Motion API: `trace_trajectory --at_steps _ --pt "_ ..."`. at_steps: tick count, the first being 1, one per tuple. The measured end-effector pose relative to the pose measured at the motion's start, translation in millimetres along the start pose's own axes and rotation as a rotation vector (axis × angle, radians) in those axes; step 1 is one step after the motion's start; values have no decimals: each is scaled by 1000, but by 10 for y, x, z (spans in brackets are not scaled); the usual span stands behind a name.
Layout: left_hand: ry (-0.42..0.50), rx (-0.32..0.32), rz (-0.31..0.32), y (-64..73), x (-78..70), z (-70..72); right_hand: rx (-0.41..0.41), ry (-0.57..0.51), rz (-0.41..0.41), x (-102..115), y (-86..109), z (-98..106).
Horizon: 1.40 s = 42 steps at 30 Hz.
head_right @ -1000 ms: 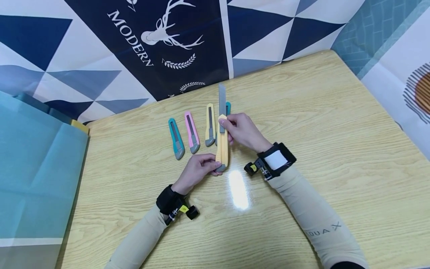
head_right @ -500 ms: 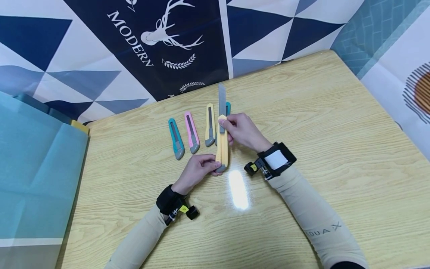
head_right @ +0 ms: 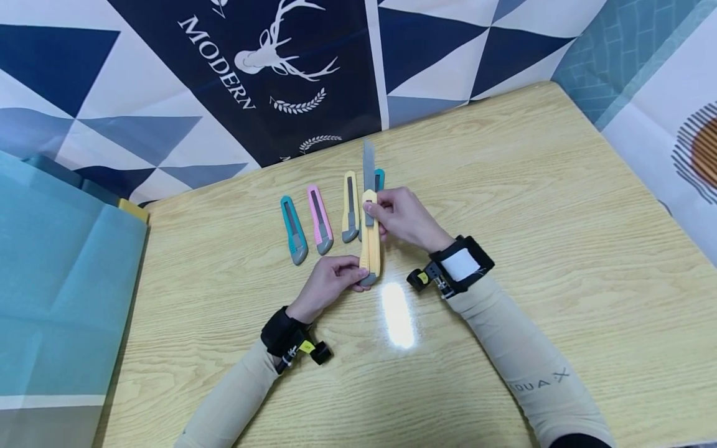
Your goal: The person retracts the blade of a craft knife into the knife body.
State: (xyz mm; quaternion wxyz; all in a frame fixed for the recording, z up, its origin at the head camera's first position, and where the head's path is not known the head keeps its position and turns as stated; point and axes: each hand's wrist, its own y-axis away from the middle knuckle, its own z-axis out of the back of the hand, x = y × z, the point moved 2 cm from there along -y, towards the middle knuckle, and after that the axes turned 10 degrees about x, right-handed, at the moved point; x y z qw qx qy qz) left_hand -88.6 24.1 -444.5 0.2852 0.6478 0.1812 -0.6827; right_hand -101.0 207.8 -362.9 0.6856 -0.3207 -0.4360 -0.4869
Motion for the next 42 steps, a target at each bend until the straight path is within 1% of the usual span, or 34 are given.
trace_trajectory --at_steps 5,10,13,16,18,21,24,26,27,29,33,34,36,39,42 --pt "-12 5 -9 43 -175 -24 8 -5 2 -5 -4 -8" --pt "-17 7 -6 58 -236 -34 22 10 -4 2 2 -7" --pt "-27 14 9 66 -252 -31 40 11 -18 12 0 -11" --pt "-22 7 18 60 -220 -25 49 9 -31 -3 -8 -17" --pt "-12 -5 16 53 -184 -22 44 8 -32 -53 -28 -23" --pt "4 -16 11 21 -59 -10 40 2 -35 -209 -81 -37" --pt "2 -20 6 -9 54 4 42 -8 -48 -362 -128 -50" --pt "-1 -18 -4 -18 95 10 48 -16 -55 -402 -138 -48" --pt "-4 -18 -9 -20 102 11 50 -18 -59 -364 -128 -44" --pt "-8 -4 -17 0 23 1 52 -20 -60 -272 -98 -30" --pt "-6 15 -12 43 -151 -19 68 -13 -71 -280 -100 -23" --pt "-7 19 -11 52 -193 -23 77 -18 -73 -330 -112 -28" --pt "-5 17 -12 54 -196 -25 96 -32 -81 -432 -142 -36" --pt "-6 15 -11 55 -194 -26 120 -57 -87 -440 -142 -40" --pt "-7 16 -9 55 -193 -25 128 -57 -72 -447 -140 -33"
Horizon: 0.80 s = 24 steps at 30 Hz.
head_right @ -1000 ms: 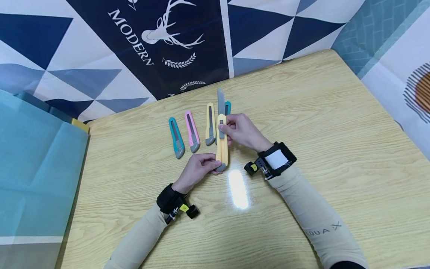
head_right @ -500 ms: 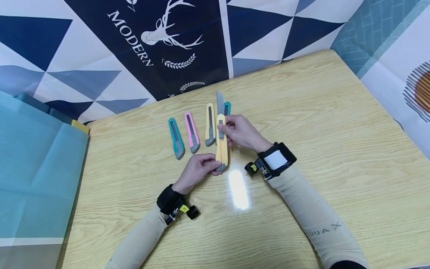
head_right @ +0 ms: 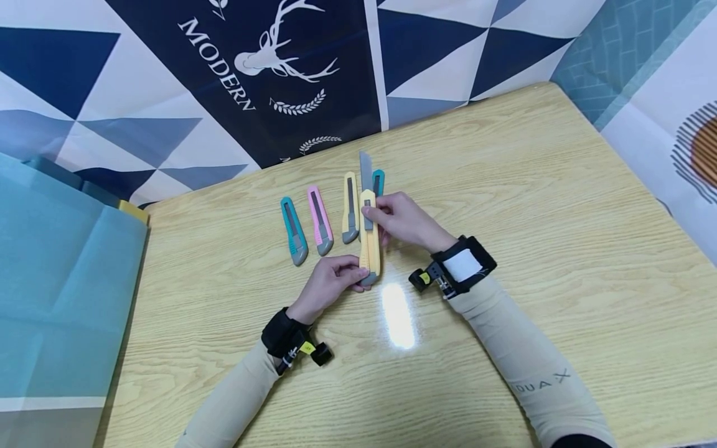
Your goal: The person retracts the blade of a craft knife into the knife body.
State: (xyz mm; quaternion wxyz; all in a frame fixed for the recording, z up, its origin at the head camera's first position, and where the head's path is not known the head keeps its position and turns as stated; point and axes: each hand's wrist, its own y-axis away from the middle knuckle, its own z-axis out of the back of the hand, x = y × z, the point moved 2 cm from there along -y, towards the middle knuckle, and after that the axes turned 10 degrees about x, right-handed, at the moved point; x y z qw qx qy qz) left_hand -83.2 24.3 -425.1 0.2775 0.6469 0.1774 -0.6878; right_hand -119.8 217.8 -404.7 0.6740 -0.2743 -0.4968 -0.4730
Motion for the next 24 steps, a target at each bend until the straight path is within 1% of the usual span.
trace_trajectory --at_steps 9,15,19,24 --pt "5 -2 -3 -9 2 -4 -1 -16 15 -5 1 12" --pt "16 -11 9 -5 -15 -8 13 -27 -5 16 13 1" --pt "11 -14 12 -11 3 -3 15 -30 -25 10 7 -13" --pt "28 -12 10 -56 178 21 21 -30 -24 4 2 -21"
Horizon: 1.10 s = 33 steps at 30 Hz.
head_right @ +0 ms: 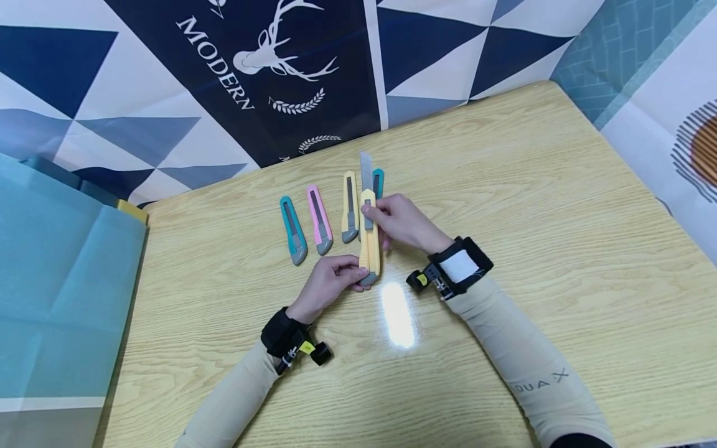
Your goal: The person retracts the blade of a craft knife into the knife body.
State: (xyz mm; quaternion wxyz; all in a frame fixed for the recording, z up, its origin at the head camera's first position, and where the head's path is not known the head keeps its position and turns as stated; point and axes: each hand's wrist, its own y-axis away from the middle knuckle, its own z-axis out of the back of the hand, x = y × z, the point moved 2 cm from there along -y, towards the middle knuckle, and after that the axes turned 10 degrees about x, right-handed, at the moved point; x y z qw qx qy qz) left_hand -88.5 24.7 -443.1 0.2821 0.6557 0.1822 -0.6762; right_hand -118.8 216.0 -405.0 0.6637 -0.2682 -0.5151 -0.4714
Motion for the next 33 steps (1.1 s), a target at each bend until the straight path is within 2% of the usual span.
trace_trajectory --at_steps 3,10,20,31,33 --pt "3 -10 4 -23 94 10 4 23 21 1 -3 0" --pt "-22 -31 4 -23 123 6 -23 71 35 29 2 -14" --pt "-34 -47 20 -20 118 3 -36 103 31 414 166 -46" --pt "-48 -39 13 -10 69 4 -31 102 32 428 169 -45" --pt "-50 -44 13 -18 106 11 -35 100 25 352 137 -44"
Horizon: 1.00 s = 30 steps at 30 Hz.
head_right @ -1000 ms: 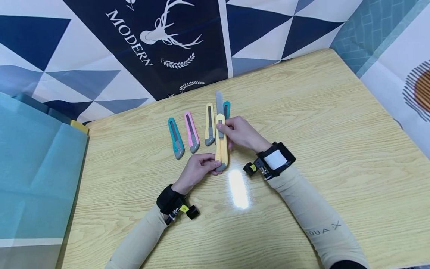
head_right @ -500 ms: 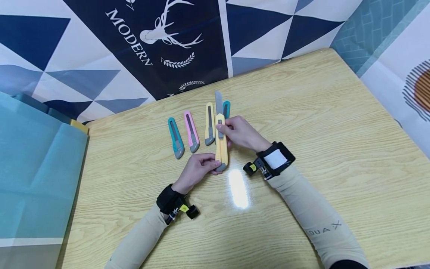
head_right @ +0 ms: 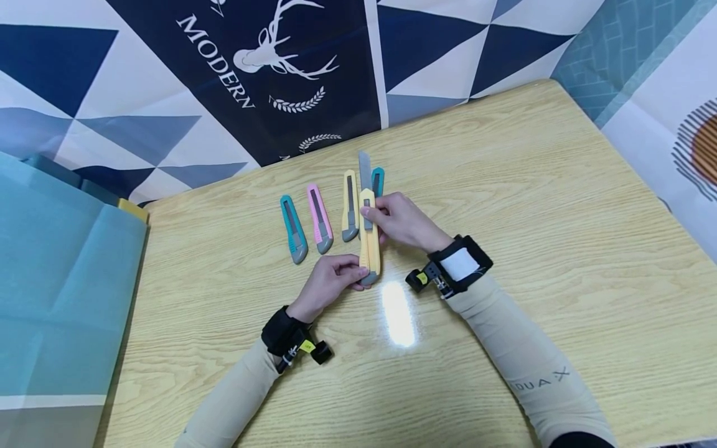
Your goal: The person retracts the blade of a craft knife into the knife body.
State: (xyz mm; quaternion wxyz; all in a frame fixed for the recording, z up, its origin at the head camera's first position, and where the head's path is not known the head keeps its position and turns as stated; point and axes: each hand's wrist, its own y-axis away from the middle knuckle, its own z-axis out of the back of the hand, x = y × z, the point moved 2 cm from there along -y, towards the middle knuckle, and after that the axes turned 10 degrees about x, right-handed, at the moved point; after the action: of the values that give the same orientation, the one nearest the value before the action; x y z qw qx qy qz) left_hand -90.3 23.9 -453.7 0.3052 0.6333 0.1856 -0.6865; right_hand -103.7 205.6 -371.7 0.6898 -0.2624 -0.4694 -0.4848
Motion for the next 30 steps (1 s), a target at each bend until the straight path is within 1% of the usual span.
trace_trajectory --at_steps 5,8,12,17,20,25,30 --pt "-4 -3 6 0 14 -1 -9 -8 -6 -276 -105 -14" --pt "-5 -5 11 4 24 -4 -2 -6 1 -330 -123 -9" --pt "0 -2 10 4 23 -9 9 9 18 -347 -126 -1" --pt "10 1 1 10 19 -6 22 12 59 -303 -123 -28" --pt "16 -1 1 13 22 -4 20 14 81 -181 -79 -45" --pt "2 -14 15 17 10 -4 28 25 64 48 16 -41" --pt "-17 -13 12 14 9 -5 51 23 39 71 26 -25"
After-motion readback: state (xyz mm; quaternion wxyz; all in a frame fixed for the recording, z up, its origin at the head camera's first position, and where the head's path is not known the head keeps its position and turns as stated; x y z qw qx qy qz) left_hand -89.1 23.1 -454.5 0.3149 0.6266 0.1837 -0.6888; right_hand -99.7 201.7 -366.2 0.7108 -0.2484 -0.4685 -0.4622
